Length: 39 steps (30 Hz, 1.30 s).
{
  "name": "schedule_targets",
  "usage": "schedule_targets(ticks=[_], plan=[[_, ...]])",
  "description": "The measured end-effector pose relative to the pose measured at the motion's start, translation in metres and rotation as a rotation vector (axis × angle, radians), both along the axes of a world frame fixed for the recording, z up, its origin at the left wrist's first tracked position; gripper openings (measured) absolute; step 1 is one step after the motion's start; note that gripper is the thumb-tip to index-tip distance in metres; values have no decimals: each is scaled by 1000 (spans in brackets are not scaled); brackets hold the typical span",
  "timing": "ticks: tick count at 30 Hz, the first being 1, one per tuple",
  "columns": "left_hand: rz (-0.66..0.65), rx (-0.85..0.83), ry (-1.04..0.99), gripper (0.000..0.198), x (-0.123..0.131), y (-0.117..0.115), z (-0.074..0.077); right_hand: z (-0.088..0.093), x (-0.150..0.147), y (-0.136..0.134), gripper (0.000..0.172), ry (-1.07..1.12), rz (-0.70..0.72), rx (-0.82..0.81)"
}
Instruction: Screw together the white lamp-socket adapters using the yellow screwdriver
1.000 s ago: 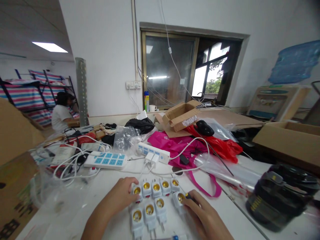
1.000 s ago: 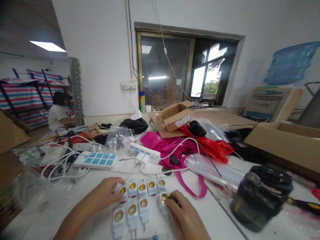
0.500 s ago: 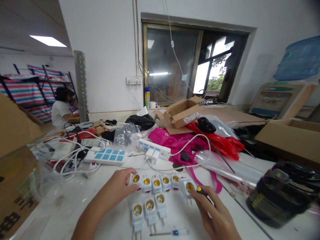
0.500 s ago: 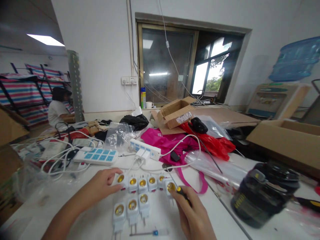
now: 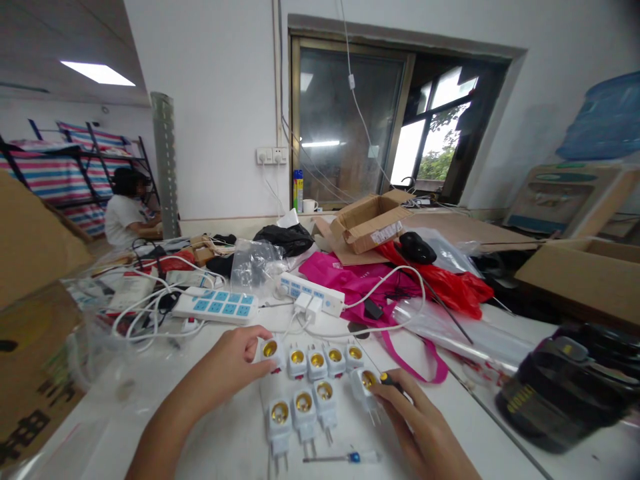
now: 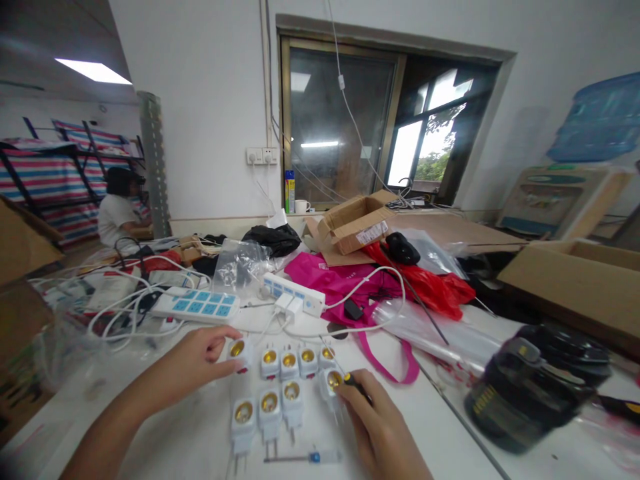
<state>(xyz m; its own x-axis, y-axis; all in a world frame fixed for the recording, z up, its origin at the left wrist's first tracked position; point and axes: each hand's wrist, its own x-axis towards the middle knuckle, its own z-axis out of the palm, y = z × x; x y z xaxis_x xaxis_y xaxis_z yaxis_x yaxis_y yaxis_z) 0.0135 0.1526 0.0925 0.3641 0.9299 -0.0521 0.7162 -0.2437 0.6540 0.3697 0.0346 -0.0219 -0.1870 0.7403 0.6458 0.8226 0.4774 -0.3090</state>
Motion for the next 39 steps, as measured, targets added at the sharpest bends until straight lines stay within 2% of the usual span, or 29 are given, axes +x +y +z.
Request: schedule_targets(ticks=[5,8,12,16,19,22,25,27,30,35,39], plan=[[-41,-71,37,45,14,8,-30,6,-11,-2,31,-4,41,-159],[-33,-82,68,39,20,11,-43,8,-14,-3,33,9,37,-219],[-31,-85,91,37,25,13,-49,4,-11,-6,35,45,2,-284],[-23,-50,83,49,31,13,-52,4,-7,-2,38,159,-25,-262],[-46,-20,56,52,40,12,-56,25,-8,17,38,206,-75,-253],[-66,19,75,46,50,11,-60,63,-14,48,30,98,-29,-429],[-57,34,148,39,57,9,-60,95,-21,80,26,-108,-19,-612],[-35,26,174,38,58,7,-57,104,-26,96,24,-160,-37,-654],[-25,33,189,37,58,3,-48,102,-31,109,25,-199,-92,-695],[-32,87,221,40,62,-1,-29,97,-33,110,27,-266,-146,-727],[-19,116,267,40,66,-1,-29,101,-36,107,25,-304,-170,-731]])
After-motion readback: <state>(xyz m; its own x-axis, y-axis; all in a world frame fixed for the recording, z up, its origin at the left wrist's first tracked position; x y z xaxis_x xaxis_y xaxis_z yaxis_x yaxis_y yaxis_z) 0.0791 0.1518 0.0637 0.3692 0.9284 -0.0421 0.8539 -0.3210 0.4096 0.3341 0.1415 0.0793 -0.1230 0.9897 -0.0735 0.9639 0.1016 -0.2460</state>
